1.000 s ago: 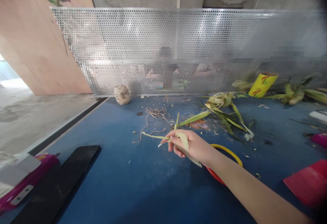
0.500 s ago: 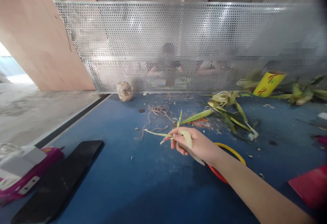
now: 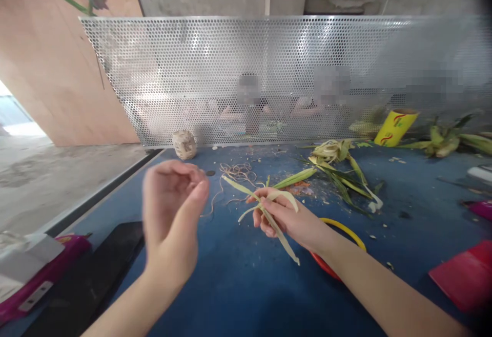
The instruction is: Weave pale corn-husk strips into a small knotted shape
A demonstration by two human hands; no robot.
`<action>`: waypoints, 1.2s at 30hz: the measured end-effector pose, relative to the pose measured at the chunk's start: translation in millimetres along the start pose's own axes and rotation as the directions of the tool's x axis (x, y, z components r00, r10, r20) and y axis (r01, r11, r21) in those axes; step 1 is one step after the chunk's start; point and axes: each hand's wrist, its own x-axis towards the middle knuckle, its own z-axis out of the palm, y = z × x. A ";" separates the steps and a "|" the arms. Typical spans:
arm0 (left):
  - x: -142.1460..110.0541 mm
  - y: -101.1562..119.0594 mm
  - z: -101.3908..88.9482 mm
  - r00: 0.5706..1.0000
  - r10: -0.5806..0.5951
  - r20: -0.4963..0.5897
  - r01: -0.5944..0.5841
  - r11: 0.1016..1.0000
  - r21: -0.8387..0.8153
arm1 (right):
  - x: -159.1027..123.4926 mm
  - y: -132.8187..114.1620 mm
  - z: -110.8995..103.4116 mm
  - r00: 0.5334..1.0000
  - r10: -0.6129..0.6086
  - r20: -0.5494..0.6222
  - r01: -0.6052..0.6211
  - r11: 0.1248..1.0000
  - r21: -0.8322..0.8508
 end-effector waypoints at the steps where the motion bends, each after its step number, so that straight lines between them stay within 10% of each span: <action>1: -1.3 -6.0 1.5 0.998 -0.049 0.043 0.048 0.998 0.030 | 0.6 0.4 -0.2 1.000 -0.018 -0.005 0.018 1.000 0.011; 5: -12.0 -36.8 6.8 0.906 -0.291 0.306 0.259 0.955 0.142 | 2.9 0.4 -0.3 0.995 -0.089 -0.037 0.089 0.996 0.004; 10: -24.1 -49.4 10.7 0.837 -0.244 0.490 0.251 0.967 0.052 | 2.3 -0.7 0.6 0.990 -0.133 -0.047 0.128 0.987 -0.095; 23: -15.2 -47.1 11.7 0.822 -0.405 0.401 0.403 0.910 0.093 | -1.3 -2.2 -3.1 0.991 -0.123 -0.053 0.092 0.914 -0.396; 36: -19.6 -49.5 9.6 0.832 -0.417 0.366 0.430 0.901 0.050 | 2.1 -0.4 -7.1 0.999 -0.029 0.025 0.028 0.999 0.018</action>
